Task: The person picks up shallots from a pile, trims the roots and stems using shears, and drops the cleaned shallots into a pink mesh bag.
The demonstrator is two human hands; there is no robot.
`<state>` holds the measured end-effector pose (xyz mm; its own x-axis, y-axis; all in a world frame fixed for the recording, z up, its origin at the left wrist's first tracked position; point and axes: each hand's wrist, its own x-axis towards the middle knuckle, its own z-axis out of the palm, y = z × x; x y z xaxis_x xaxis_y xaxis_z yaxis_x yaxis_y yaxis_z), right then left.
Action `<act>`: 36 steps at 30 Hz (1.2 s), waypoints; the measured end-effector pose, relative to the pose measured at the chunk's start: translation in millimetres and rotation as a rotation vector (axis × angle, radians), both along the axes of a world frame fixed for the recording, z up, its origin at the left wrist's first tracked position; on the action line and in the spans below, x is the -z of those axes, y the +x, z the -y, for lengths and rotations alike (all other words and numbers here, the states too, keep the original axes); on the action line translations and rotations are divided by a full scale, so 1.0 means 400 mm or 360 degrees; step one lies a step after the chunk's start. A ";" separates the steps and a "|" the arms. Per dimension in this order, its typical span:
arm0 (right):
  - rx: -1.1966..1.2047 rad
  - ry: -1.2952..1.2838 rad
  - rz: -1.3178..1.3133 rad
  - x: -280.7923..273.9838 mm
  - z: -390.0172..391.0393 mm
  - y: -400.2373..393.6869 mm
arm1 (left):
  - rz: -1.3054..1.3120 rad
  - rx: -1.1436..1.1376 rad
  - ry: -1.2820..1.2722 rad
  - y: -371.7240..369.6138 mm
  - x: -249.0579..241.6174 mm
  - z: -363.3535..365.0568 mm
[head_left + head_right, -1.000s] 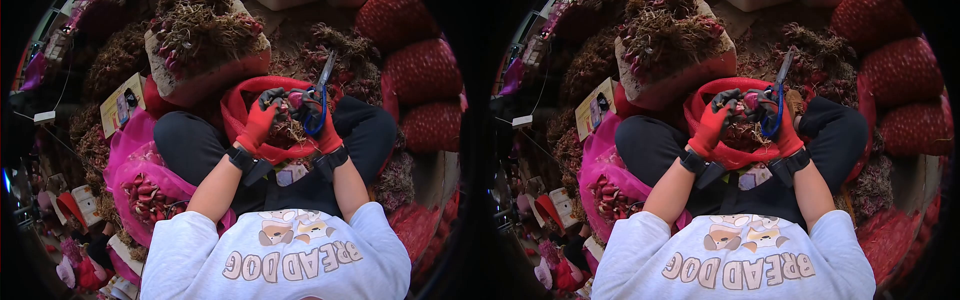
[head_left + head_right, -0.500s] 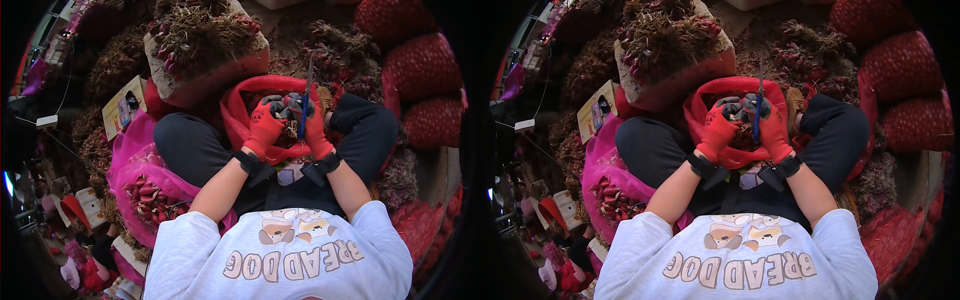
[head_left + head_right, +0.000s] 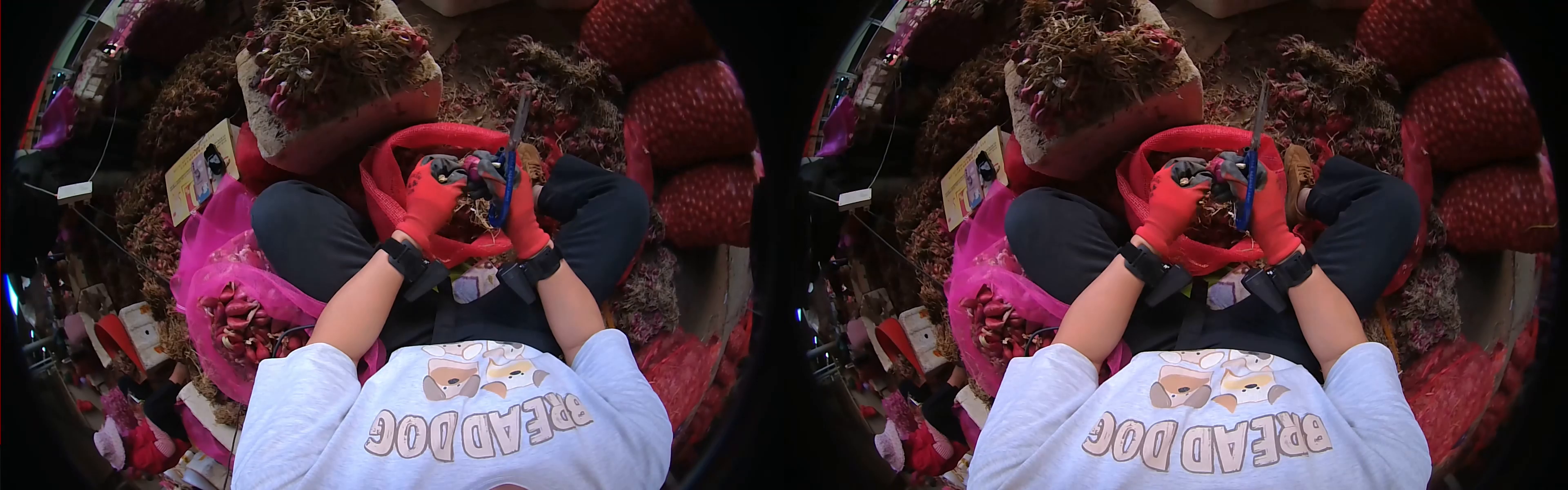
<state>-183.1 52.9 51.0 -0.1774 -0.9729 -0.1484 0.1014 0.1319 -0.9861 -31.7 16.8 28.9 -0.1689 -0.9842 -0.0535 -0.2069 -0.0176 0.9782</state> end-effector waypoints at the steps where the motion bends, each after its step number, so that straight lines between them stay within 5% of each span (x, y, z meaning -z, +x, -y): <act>1: -0.0001 0.0055 -0.0019 -0.010 -0.002 0.001 | -0.0055 0.0017 0.0071 0.005 0.003 0.004; 8: 0.0059 -0.0186 -0.0283 0.002 -0.003 0.021 | 0.0367 0.0068 -0.0484 -0.002 -0.044 -0.009; 14: -0.0065 -0.0378 -0.0379 -0.013 -0.002 0.031 | 0.0276 -0.0013 -0.0407 0.005 -0.042 -0.005; 17: -0.0051 -0.0431 -0.0498 -0.032 -0.007 0.030 | 0.0037 -0.0163 0.0017 -0.001 -0.010 0.000; 20: -0.0096 -0.0129 0.0048 0.109 0.007 -0.047 | -0.0726 -0.0042 0.0532 0.021 0.018 0.011; 22: -0.0062 -0.0104 0.0595 0.087 0.007 -0.028 | -0.0350 0.0206 -0.0080 0.039 0.050 0.012; 26: -0.0022 0.0164 0.1233 0.031 -0.007 -0.009 | -0.0144 0.0423 -0.0255 0.041 0.068 0.007; 29: -0.0090 0.0079 0.1176 0.061 0.005 -0.033 | 0.0268 0.0576 -0.0628 0.049 0.010 0.010; 32: -0.0206 -0.0119 0.0996 0.032 0.021 -0.046 | -0.1156 0.0060 0.0850 0.018 0.007 0.007; 36: -0.0269 -0.0084 0.0615 -0.010 0.022 -0.038 | -0.0454 0.0286 0.0139 0.028 -0.017 0.024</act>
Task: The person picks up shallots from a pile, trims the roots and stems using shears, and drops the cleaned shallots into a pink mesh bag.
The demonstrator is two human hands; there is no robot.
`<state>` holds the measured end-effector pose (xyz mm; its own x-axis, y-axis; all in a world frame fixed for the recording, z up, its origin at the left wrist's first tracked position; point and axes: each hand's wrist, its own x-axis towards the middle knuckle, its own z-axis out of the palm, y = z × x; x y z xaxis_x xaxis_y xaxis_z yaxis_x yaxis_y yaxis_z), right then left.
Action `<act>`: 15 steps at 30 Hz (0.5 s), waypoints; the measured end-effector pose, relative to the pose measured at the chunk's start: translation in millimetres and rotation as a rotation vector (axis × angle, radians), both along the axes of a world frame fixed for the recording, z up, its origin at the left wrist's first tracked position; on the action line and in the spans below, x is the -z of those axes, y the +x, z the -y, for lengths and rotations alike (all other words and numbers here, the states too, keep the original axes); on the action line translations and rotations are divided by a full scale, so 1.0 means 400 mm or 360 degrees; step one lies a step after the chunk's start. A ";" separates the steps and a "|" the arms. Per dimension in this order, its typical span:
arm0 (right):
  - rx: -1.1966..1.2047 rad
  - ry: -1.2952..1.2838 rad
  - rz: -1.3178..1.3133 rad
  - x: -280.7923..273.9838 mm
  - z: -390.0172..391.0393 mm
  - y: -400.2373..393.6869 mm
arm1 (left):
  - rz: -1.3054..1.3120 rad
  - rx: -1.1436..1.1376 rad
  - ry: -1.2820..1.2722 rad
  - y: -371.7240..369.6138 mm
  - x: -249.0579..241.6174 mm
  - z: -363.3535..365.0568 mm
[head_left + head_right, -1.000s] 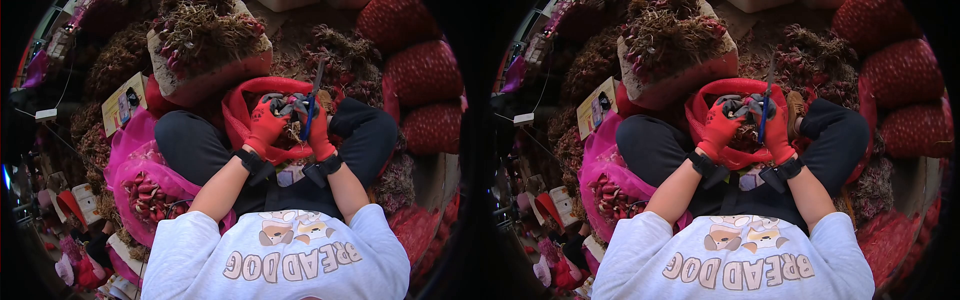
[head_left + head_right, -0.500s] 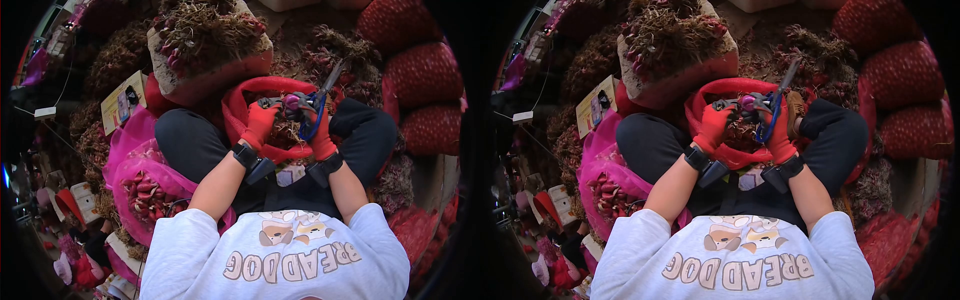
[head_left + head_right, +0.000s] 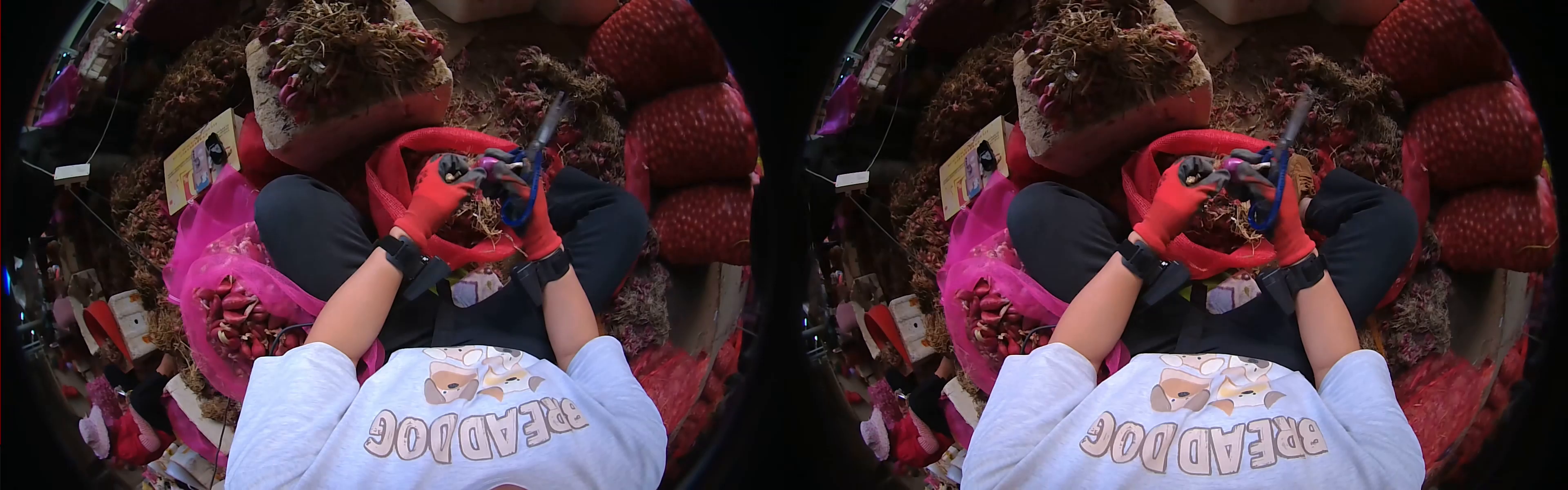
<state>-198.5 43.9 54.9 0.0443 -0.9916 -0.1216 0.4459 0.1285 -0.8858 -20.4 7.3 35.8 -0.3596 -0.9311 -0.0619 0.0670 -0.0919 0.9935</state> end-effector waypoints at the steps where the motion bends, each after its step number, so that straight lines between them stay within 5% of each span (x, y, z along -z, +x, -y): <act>1: -0.0008 -0.0006 -0.0093 -0.012 0.000 0.013 | 0.0239 -0.0023 -0.0231 0.000 -0.013 0.001; 2: -0.0014 -0.0012 -0.0185 -0.023 -0.002 0.018 | 0.0478 -0.0042 -0.0463 0.000 -0.020 0.002; 8: -0.0015 -0.0022 0.0580 0.000 -0.017 -0.005 | -0.0671 0.0322 0.0681 0.001 -0.039 -0.005; 11: 0.0093 -0.0039 0.1003 0.043 -0.001 -0.027 | 0.0594 0.0223 -0.1159 0.001 -0.026 -0.015; 14: 0.0388 -0.0065 0.1081 0.007 0.019 -0.072 | 0.0786 0.0151 -0.1359 0.025 -0.011 -0.005; 15: 0.0396 -0.0070 0.0958 0.005 0.016 -0.076 | 0.0388 0.0096 -0.0550 0.024 -0.009 0.000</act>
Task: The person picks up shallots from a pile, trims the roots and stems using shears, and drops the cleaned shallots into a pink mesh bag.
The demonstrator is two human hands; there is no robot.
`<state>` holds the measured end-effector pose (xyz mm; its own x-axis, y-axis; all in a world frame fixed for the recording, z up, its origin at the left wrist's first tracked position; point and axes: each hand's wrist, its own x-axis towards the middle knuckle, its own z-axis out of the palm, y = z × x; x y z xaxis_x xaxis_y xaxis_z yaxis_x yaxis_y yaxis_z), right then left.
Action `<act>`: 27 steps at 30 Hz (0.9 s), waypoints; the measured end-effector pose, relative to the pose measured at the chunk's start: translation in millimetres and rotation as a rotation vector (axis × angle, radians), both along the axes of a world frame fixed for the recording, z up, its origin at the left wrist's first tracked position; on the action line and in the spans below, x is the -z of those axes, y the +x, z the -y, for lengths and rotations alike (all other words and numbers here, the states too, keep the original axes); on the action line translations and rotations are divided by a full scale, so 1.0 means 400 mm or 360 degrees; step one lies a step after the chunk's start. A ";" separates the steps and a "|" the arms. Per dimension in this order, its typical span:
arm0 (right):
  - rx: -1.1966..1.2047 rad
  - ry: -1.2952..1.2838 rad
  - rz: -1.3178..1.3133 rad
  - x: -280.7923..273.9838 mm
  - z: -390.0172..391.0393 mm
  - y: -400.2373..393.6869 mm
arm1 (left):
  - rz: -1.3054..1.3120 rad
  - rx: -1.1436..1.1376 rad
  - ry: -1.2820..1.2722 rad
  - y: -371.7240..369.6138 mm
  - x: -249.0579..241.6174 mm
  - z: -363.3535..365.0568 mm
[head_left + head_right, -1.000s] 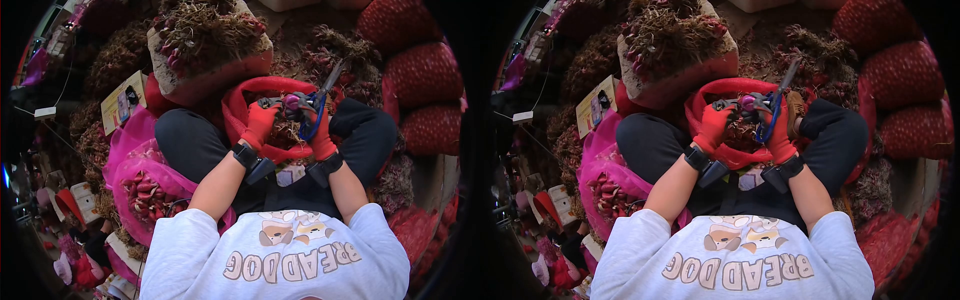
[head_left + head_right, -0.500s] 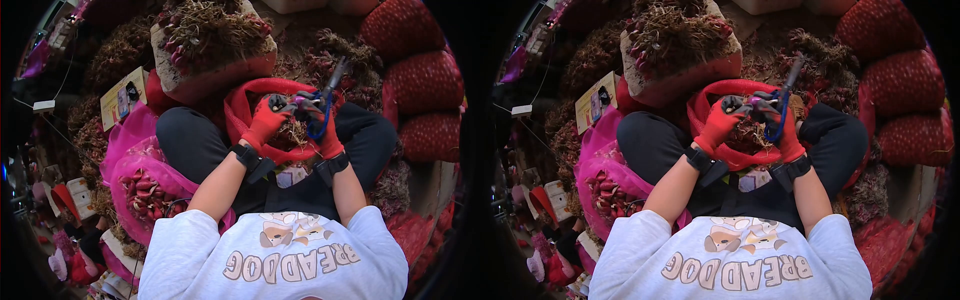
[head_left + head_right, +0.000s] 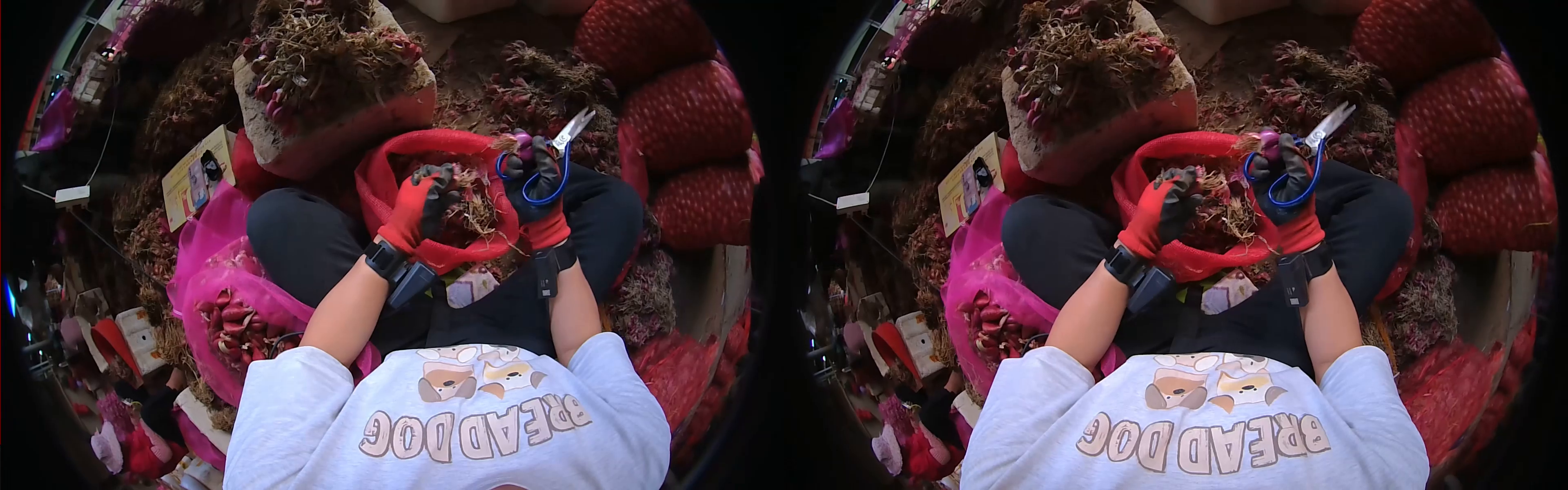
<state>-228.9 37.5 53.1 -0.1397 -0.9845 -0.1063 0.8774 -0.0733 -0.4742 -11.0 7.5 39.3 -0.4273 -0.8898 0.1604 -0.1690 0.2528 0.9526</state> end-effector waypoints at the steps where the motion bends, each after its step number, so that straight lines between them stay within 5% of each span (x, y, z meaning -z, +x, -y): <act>1: 0.0005 0.0016 -0.0125 -0.003 -0.006 -0.003 | -0.0388 -0.0088 0.0813 -0.004 0.002 0.003; 2: 0.0003 0.0035 -0.0248 -0.006 -0.009 -0.004 | -0.0775 -0.0180 0.1631 -0.007 0.005 0.004; 5: -0.0387 0.0037 -0.0150 -0.020 -0.004 0.013 | -0.0728 -0.0137 0.1165 -0.029 0.024 0.011; 8: -0.0403 -0.0019 -0.0415 -0.037 -0.017 0.029 | -0.0956 -0.0109 0.1431 -0.021 -0.039 0.003; 11: -0.0218 -0.0042 -0.1008 -0.057 -0.024 0.053 | -0.0548 -0.0006 0.1633 0.008 -0.003 0.013; 13: 0.0002 -0.0012 -0.1712 -0.040 -0.006 0.074 | -0.0541 0.0165 0.0845 -0.008 0.034 -0.005; 16: -0.0024 -0.0202 -0.2226 -0.017 -0.030 0.115 | -0.0825 0.0078 0.1215 -0.025 0.048 -0.017; 18: -0.0108 -0.0122 -0.1989 -0.042 -0.049 0.136 | -0.1116 0.0046 0.1679 -0.014 0.046 -0.002; 21: -0.0125 -0.0006 -0.1646 -0.014 -0.032 0.134 | -0.0601 -0.0144 0.1400 -0.011 -0.016 -0.018; 24: -0.0141 0.0140 -0.1306 0.002 -0.027 0.097 | -0.0593 -0.0263 0.0603 -0.044 -0.004 -0.013; 26: -0.0232 0.0097 -0.0861 0.014 -0.035 0.074 | 0.0044 -0.0314 0.0027 -0.044 -0.023 -0.015; 27: -0.0183 0.0092 -0.1149 0.004 -0.036 0.079 | 0.0357 -0.0328 -0.0262 -0.048 -0.034 -0.018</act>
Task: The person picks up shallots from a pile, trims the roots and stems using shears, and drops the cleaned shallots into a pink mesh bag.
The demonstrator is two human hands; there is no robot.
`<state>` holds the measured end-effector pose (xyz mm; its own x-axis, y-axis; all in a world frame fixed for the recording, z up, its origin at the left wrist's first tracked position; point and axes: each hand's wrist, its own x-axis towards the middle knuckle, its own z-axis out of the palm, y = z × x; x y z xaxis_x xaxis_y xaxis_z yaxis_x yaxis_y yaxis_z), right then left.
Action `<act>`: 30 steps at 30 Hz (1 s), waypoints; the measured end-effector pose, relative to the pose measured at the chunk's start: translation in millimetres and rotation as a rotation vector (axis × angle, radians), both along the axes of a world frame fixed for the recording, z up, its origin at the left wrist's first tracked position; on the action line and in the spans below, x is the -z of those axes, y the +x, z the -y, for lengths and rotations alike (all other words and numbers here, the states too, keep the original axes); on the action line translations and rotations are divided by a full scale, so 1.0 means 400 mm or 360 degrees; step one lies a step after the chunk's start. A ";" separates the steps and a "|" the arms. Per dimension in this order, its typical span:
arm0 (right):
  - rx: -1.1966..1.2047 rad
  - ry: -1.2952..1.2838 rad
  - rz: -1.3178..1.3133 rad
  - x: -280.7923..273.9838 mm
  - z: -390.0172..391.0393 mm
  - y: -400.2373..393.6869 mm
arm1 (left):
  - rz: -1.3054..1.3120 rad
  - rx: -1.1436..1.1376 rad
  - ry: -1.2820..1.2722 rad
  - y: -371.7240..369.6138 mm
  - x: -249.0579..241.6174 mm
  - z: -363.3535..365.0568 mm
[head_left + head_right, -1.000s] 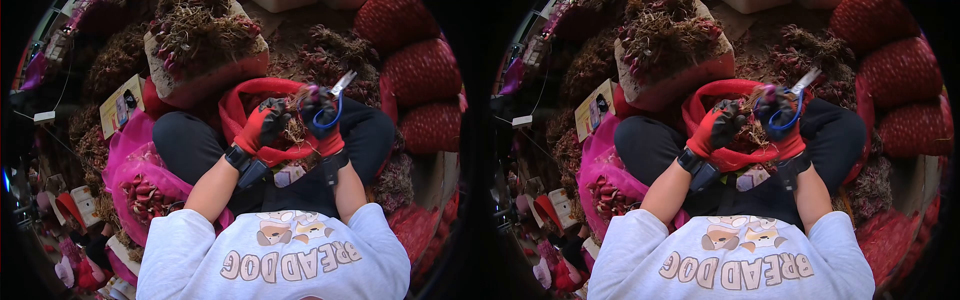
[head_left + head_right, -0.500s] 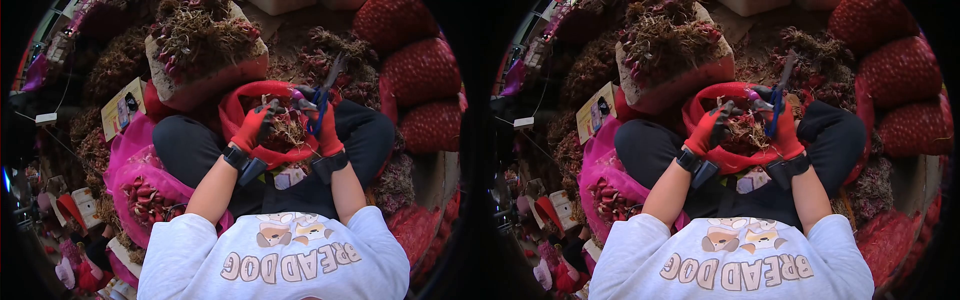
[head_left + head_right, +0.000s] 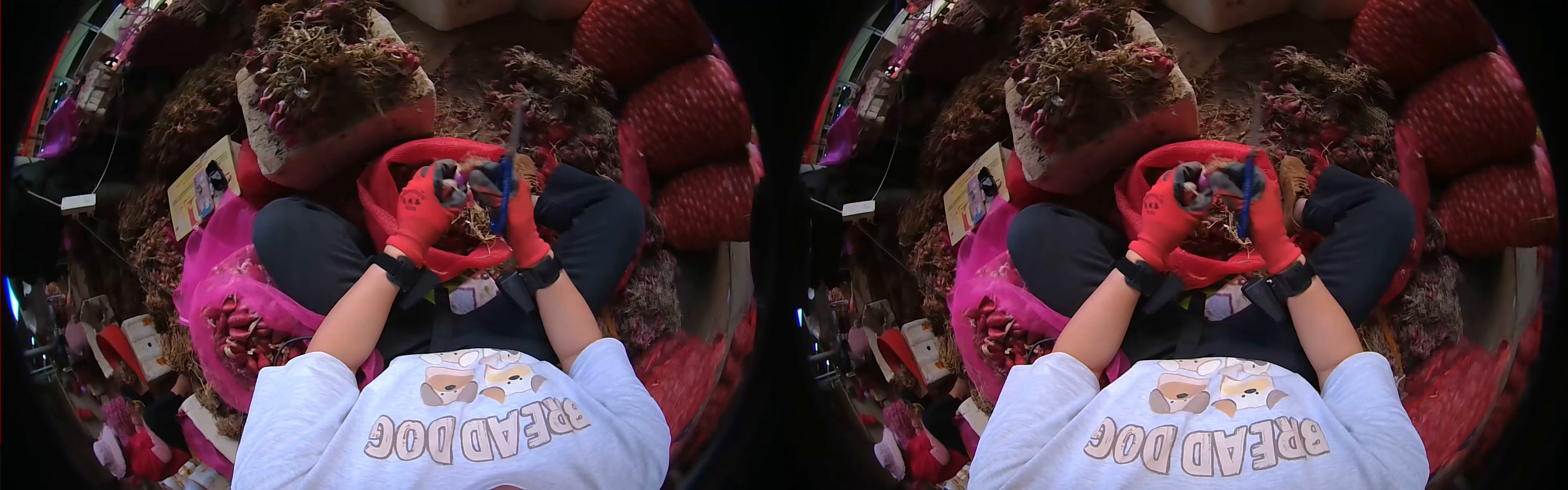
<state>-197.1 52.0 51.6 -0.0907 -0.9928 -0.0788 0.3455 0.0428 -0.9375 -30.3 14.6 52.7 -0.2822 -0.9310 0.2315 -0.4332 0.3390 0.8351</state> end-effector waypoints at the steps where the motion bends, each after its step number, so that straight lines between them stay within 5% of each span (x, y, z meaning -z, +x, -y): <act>1: 0.0031 -0.0034 -0.0286 -0.018 0.001 0.017 | 0.0015 0.0036 0.0016 -0.005 0.000 -0.008; 2: 0.0061 -0.0065 -0.0570 -0.027 0.000 0.024 | 0.0034 0.0071 0.0033 -0.008 0.001 -0.019; 5: -0.0044 0.0329 0.0018 -0.010 -0.003 -0.013 | -0.0244 0.0115 0.0226 -0.019 0.019 -0.034; 8: -0.0082 0.0293 0.0712 0.003 -0.015 -0.032 | -0.0760 0.0216 0.0715 -0.023 0.021 -0.029; 12: -0.0006 0.0269 0.0556 -0.020 -0.007 -0.027 | -0.0952 0.0585 0.1499 0.016 0.008 -0.008; 15: 0.0000 0.0010 -0.0014 -0.031 0.010 -0.019 | -0.0300 0.1020 0.0644 0.052 -0.020 0.002; 17: -0.0072 -0.0052 -0.0246 -0.025 0.011 -0.025 | -0.0352 0.1015 -0.0030 0.050 0.031 0.004; 19: -0.0054 -0.0016 -0.0371 -0.047 0.005 -0.021 | -0.0776 0.0808 0.0494 0.025 -0.005 -0.013; 23: -0.0128 -0.0085 -0.0681 -0.074 -0.004 -0.012 | -0.0876 0.0481 0.1086 0.038 -0.030 -0.010; 26: -0.0434 0.0362 0.0198 -0.091 -0.015 -0.030 | -0.0989 0.0525 0.1672 0.066 -0.078 0.019; 29: -0.0380 0.0434 0.0402 -0.049 -0.027 -0.038 | -0.0825 0.0455 0.1072 0.039 -0.058 0.013; 30: -0.0341 0.0421 0.0319 -0.049 -0.029 -0.039 | -0.0820 0.0437 0.1160 0.038 -0.054 0.015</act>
<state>-212.7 63.6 71.1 0.1594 -0.9306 -0.3296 0.4777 0.3649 -0.7992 -15.0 8.7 74.2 -0.5391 -0.8114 -0.2257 0.0673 -0.3086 0.9488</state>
